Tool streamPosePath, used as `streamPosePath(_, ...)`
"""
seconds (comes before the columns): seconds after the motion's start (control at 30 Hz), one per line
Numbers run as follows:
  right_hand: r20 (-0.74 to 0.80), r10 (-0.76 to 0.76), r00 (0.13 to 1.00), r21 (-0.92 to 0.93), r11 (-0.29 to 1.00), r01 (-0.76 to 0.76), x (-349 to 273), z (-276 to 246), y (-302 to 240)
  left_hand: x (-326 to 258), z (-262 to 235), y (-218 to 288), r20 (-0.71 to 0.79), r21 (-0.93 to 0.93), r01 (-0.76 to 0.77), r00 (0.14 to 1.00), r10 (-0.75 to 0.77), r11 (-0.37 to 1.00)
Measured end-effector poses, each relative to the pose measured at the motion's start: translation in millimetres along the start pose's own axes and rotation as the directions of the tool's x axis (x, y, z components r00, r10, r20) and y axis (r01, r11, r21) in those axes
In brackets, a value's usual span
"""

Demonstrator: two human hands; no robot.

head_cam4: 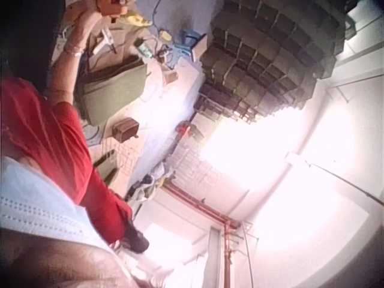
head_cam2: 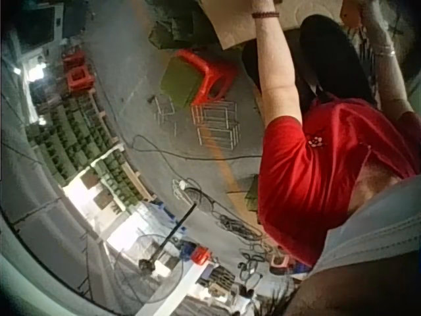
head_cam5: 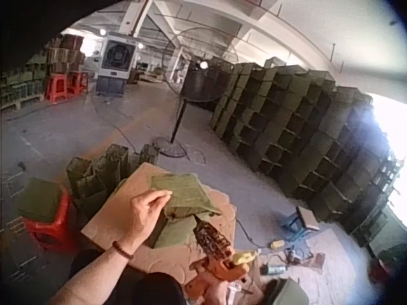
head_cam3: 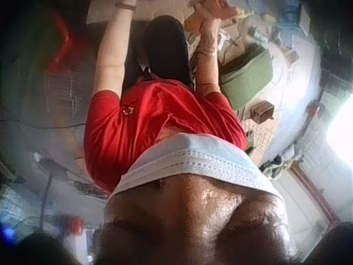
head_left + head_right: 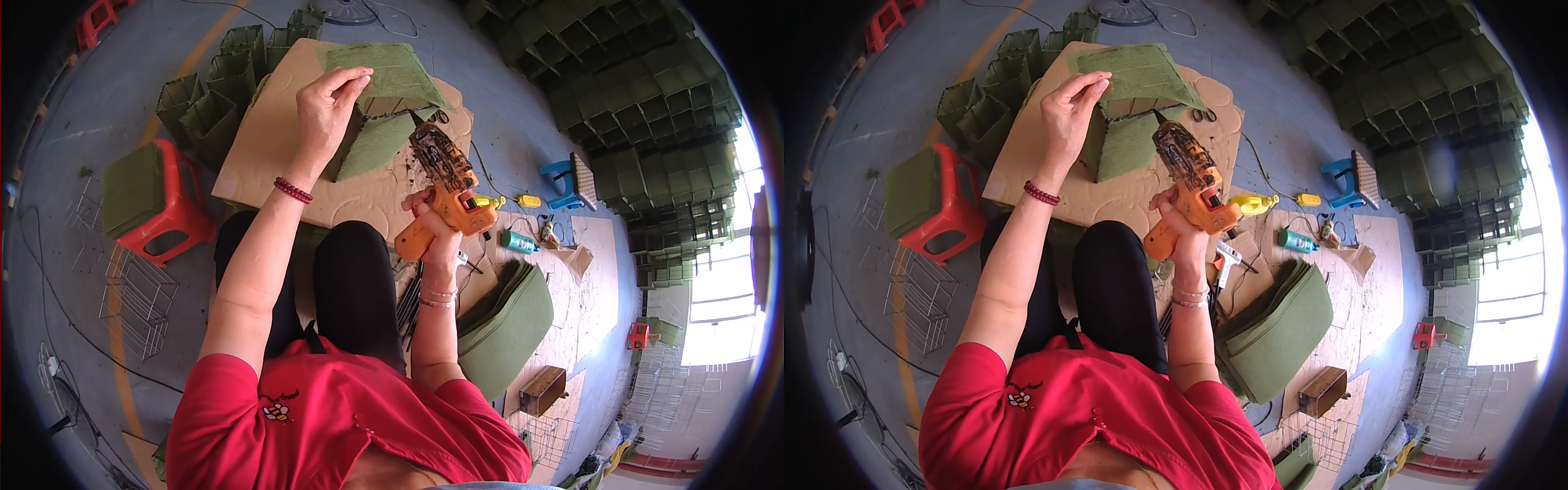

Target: Assembling green fabric-covered boxes by gluing material onto a metal frame using a hot glue gun.

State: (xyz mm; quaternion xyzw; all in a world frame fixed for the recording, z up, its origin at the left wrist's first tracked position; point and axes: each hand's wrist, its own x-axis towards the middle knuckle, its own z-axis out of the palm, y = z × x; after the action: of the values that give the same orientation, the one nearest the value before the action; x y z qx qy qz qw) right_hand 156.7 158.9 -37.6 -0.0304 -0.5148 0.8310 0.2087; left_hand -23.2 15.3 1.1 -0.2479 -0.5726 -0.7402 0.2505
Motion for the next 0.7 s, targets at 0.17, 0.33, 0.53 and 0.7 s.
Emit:
streamPosePath(0.17, -0.001, 0.007, 1.0, 0.015, 1.0, -0.007, -4, 6, -3, 1, 0, 0, 0.003, 0.023, -0.002, 1.0, 0.002, 1.0)
streamPosePath(0.33, 0.114, 0.086, 0.99, -0.052, 0.995, -0.081, -13, 14, -5, 1, 1, 0, 0.001, 0.042, -0.007, 1.0, 0.007, 0.999)
streamPosePath(0.53, 0.094, 0.116, 0.989, -0.064, 0.992, -0.11, -17, 20, -3, 1, 2, 2, 0.002, 0.043, -0.009, 1.0, 0.009, 0.999)
streamPosePath(0.7, 0.111, 0.134, 0.985, -0.075, 0.989, -0.127, -17, 21, -3, 0, 1, 4, 0.001, 0.053, -0.006, 1.0, 0.006, 0.999)
